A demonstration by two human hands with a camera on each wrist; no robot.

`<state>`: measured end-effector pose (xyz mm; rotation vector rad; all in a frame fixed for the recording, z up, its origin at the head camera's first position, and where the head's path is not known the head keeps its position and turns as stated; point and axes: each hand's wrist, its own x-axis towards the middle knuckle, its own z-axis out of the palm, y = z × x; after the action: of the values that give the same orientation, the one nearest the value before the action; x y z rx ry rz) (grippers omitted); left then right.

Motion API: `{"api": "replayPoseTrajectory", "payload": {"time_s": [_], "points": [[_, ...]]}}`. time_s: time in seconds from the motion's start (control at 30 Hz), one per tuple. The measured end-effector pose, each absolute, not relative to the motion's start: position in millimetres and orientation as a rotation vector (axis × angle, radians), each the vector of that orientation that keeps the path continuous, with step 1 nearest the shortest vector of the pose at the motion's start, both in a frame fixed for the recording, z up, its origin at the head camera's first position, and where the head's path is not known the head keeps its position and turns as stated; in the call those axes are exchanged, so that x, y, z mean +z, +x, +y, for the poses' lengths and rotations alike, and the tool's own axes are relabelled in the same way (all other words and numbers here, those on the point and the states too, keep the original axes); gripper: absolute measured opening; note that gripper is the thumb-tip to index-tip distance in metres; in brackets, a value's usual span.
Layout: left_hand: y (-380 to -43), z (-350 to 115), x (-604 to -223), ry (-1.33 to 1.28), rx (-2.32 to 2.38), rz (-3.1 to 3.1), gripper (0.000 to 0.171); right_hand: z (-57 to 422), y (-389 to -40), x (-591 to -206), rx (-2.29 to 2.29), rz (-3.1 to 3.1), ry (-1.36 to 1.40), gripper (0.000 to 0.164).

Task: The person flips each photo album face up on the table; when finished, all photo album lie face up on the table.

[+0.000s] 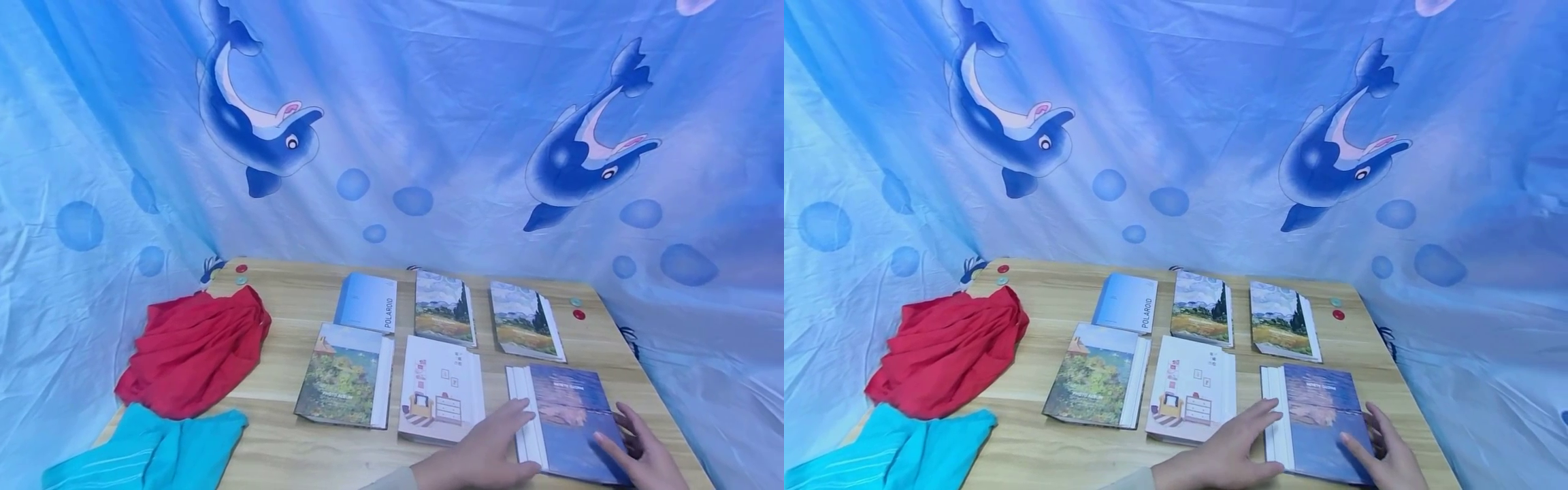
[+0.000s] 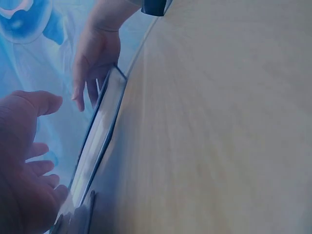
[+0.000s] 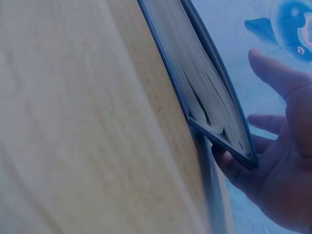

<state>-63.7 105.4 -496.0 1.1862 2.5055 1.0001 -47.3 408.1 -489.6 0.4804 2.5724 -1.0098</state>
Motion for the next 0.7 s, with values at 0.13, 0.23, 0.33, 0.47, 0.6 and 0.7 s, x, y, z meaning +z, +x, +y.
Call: {"api": "replayPoseTrajectory", "payload": {"time_s": [0.13, 0.23, 0.33, 0.47, 0.6, 0.7], "points": [[-66, 110, -497, 1.226, 0.973, 2.401, 0.073, 406, -47, -491, -0.948, 2.589, 0.478, 0.12], [-67, 114, -499, 1.286, 0.926, 2.385, 0.074, 403, -49, -491, -0.91, 2.589, 0.466, 0.119], [-66, 120, -502, 1.333, 0.879, 2.373, 0.072, 402, -49, -492, -0.877, 2.593, 0.421, 0.12], [-64, 128, -505, 1.386, 0.843, 2.365, 0.07, 405, -47, -495, -0.832, 2.599, 0.316, 0.123], [-64, 130, -507, 1.383, 0.851, 2.388, 0.07, 412, -43, -499, -0.885, 2.577, 0.205, 0.125], [-64, 129, -508, 1.362, 0.883, 2.394, 0.07, 416, -41, -501, -0.947, 2.535, 0.164, 0.125]]}}
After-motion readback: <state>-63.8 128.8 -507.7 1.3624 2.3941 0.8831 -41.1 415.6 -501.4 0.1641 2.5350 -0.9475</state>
